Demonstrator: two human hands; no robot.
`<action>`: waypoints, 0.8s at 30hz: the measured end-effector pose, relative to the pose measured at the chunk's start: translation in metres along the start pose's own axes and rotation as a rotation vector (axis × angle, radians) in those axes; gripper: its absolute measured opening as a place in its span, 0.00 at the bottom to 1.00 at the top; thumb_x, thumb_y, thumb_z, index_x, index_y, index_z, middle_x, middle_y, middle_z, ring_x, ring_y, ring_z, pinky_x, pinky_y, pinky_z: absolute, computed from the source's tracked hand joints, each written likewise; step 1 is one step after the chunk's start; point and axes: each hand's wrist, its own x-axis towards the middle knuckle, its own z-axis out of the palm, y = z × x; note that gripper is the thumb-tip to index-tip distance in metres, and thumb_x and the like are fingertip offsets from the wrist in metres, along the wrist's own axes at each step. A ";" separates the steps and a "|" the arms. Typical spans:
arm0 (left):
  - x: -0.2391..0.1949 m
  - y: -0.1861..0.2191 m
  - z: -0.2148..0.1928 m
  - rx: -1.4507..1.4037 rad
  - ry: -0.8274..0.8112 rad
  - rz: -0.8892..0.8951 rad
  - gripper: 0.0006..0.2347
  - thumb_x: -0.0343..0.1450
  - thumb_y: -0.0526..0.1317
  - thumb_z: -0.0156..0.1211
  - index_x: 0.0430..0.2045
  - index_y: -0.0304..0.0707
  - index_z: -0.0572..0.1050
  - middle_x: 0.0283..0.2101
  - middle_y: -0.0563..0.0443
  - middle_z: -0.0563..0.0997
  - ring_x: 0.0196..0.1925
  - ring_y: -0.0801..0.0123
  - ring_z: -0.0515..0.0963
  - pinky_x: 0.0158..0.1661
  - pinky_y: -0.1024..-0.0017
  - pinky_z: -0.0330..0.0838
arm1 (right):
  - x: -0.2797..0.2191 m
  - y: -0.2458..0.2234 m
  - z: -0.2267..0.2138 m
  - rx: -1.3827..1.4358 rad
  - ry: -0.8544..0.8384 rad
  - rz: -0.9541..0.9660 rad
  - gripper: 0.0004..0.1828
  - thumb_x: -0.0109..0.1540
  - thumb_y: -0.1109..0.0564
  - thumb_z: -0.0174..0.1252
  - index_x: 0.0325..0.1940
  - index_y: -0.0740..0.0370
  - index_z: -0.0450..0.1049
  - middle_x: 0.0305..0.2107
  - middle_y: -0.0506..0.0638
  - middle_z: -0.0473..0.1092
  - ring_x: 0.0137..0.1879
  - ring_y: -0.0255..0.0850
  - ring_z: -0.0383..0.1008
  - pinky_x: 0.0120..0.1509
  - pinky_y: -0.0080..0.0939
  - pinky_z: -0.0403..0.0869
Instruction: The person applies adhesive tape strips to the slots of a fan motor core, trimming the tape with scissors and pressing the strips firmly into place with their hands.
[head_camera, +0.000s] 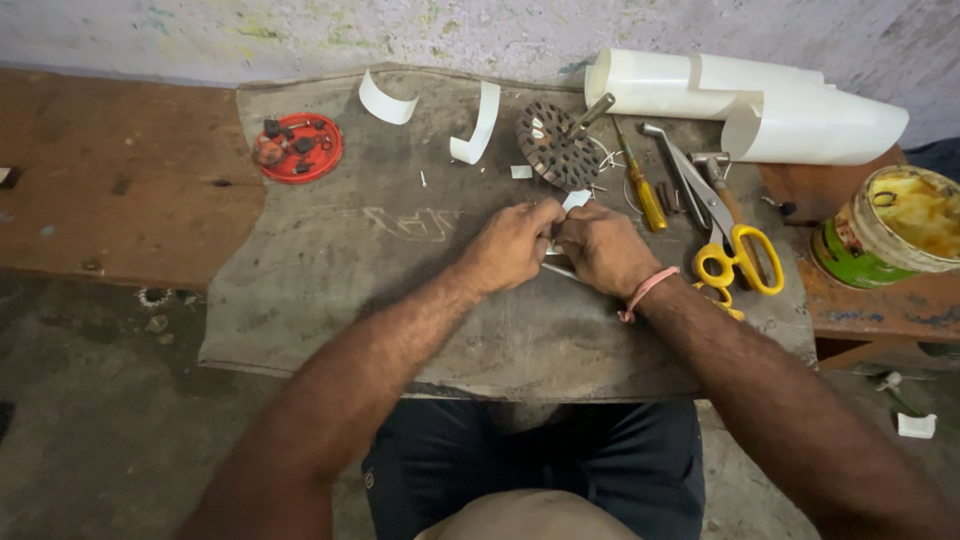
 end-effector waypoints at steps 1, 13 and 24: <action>0.000 0.001 -0.001 0.000 -0.009 -0.009 0.14 0.65 0.25 0.56 0.43 0.36 0.69 0.32 0.41 0.79 0.39 0.46 0.80 0.39 0.53 0.73 | 0.000 0.000 -0.001 0.004 0.002 -0.001 0.06 0.54 0.66 0.61 0.35 0.63 0.77 0.33 0.54 0.74 0.44 0.54 0.75 0.48 0.51 0.75; 0.003 0.001 -0.003 -0.023 -0.053 0.023 0.21 0.66 0.26 0.56 0.53 0.38 0.64 0.37 0.39 0.79 0.41 0.44 0.81 0.40 0.52 0.74 | 0.001 -0.001 -0.005 -0.034 -0.072 0.013 0.04 0.56 0.65 0.61 0.35 0.62 0.77 0.33 0.54 0.74 0.43 0.55 0.75 0.47 0.53 0.75; 0.001 -0.006 -0.005 0.068 -0.127 0.142 0.22 0.68 0.26 0.55 0.57 0.36 0.62 0.40 0.32 0.79 0.44 0.35 0.78 0.43 0.47 0.71 | 0.000 -0.008 -0.016 -0.152 -0.203 -0.010 0.13 0.54 0.63 0.59 0.43 0.60 0.78 0.41 0.53 0.75 0.52 0.54 0.74 0.53 0.53 0.75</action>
